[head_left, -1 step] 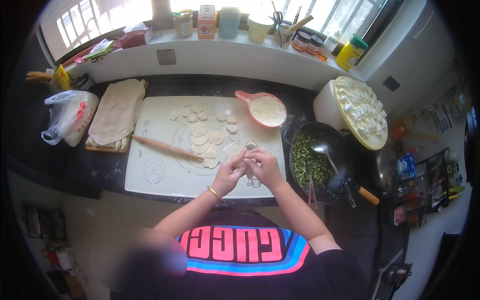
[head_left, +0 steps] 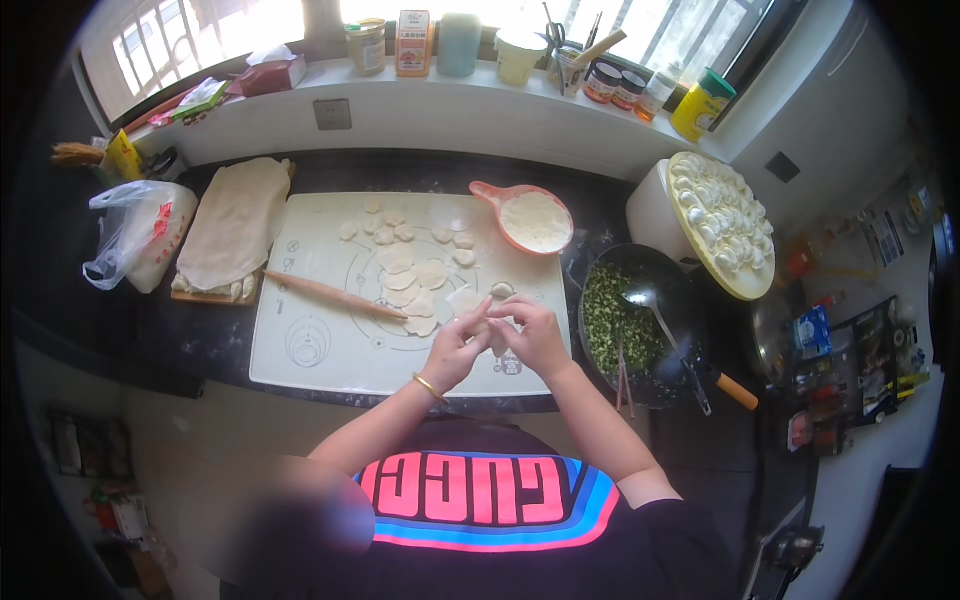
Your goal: The person rolls out small dough circles using a rolling pin on a cutting board. They then scoop a green vegetable filling from a wok onto the dough, fold it, and pleat the edges to seal the dumplings. The finished dumplings are placed on a nearby tray.
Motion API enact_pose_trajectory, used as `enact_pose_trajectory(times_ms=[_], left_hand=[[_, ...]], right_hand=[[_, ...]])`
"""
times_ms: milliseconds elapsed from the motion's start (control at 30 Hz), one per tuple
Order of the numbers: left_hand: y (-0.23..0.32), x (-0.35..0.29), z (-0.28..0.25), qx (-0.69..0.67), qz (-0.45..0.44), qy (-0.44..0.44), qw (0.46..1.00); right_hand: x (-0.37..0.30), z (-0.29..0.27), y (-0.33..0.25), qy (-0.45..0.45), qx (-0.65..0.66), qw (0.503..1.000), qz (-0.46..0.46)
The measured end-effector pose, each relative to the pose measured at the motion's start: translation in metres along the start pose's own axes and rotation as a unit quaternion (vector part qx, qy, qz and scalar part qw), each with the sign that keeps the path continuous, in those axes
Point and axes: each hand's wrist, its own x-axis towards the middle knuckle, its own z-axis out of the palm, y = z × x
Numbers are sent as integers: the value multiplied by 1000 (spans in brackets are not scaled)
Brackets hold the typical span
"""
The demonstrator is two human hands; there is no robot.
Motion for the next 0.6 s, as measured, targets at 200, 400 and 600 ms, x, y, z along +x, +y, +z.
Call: enact_pose_trajectory(times_ms=[200, 400, 600], left_hand=[[3, -1, 4, 57, 55, -19, 997], [4, -4, 2, 69, 29, 0, 997], [4, -3, 8, 88, 73, -19, 993]], right_hand=[[0, 2, 2, -4, -30, 999, -31], [-6, -2, -3, 1, 10, 1000, 22], [-9, -1, 2, 5, -18, 1000, 10]])
